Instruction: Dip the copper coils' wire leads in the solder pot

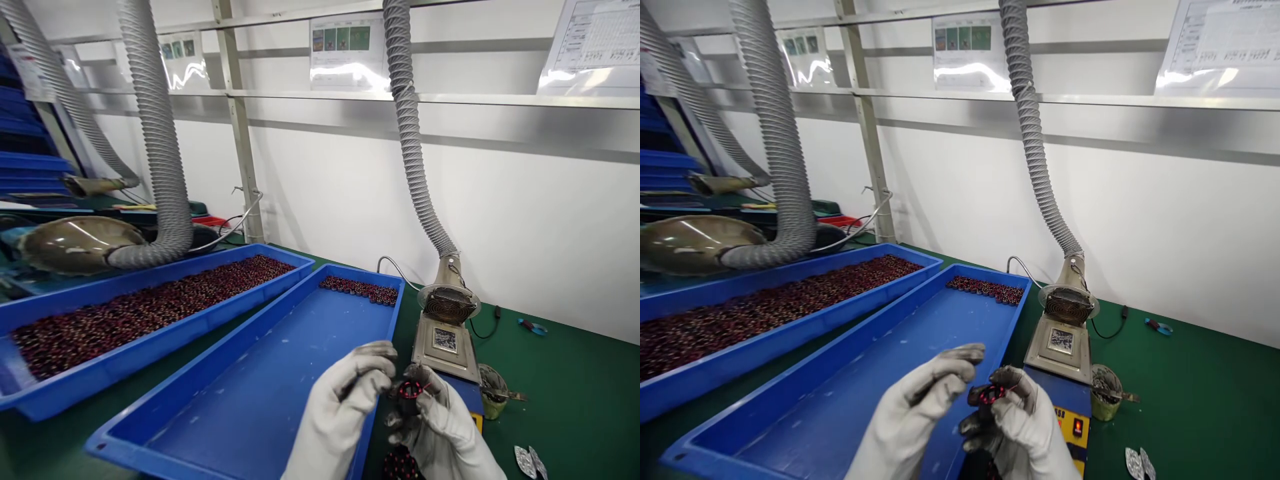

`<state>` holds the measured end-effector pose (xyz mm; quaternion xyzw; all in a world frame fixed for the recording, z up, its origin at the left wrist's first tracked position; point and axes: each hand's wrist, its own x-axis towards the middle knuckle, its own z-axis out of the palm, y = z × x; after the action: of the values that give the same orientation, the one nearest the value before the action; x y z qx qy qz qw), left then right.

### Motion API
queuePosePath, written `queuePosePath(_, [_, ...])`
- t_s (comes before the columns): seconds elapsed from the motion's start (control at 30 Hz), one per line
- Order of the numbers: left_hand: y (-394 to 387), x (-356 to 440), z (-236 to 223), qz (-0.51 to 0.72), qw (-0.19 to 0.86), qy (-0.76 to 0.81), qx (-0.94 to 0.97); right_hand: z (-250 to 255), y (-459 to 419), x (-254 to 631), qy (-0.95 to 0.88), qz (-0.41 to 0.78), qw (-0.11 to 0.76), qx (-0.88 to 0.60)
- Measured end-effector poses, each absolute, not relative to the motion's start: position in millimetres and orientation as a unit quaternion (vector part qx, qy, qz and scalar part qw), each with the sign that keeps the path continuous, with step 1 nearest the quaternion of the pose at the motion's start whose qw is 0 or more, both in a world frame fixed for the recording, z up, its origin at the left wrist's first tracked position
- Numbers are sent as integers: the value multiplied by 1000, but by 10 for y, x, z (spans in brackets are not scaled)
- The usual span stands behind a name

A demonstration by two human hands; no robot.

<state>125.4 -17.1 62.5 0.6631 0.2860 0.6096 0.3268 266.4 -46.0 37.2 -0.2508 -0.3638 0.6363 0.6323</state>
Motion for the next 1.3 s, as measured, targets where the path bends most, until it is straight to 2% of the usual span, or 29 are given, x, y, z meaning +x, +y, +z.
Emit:
queuePosePath(0.07, [-190, 1246, 632, 601, 333, 307, 658, 447, -507, 2652, -346, 673, 614, -226])
queuePosePath(0.23, [-273, 1290, 577, 484, 265, 308, 775, 605, -622, 2616, -305, 705, 609, -194])
queuePosePath(0.4, [-230, 1296, 560, 561, 245, 217, 760, 581, -632, 2573, -275, 724, 600, -201])
queuePosePath(0.53, [-212, 1252, 631, 616, 236, 184, 729, 474, -556, 2531, -309, 685, 616, -237])
queuePosePath(0.67, [-228, 1201, 686, 676, 309, 212, 634, 416, -514, 2534, -320, 679, 617, -238])
queuePosePath(0.83, [-246, 1272, 698, 550, 431, 270, 663, 387, -495, 2519, -309, 663, 640, -236])
queuePosePath(1.07, [-235, 1275, 670, 671, 406, 251, 567, 384, -504, 2511, -280, 691, 627, -228])
queuePosePath(1.13, [-255, 1232, 720, 650, 413, 291, 567, 390, -510, 2520, -264, 703, 620, -227])
queuePosePath(1.2, [-285, 1232, 774, 580, 431, 322, 612, 393, -511, 2514, -256, 706, 622, -221])
queuePosePath(1.3, [-305, 1292, 796, 537, 452, 307, 643, 404, -523, 2497, -255, 711, 623, -204])
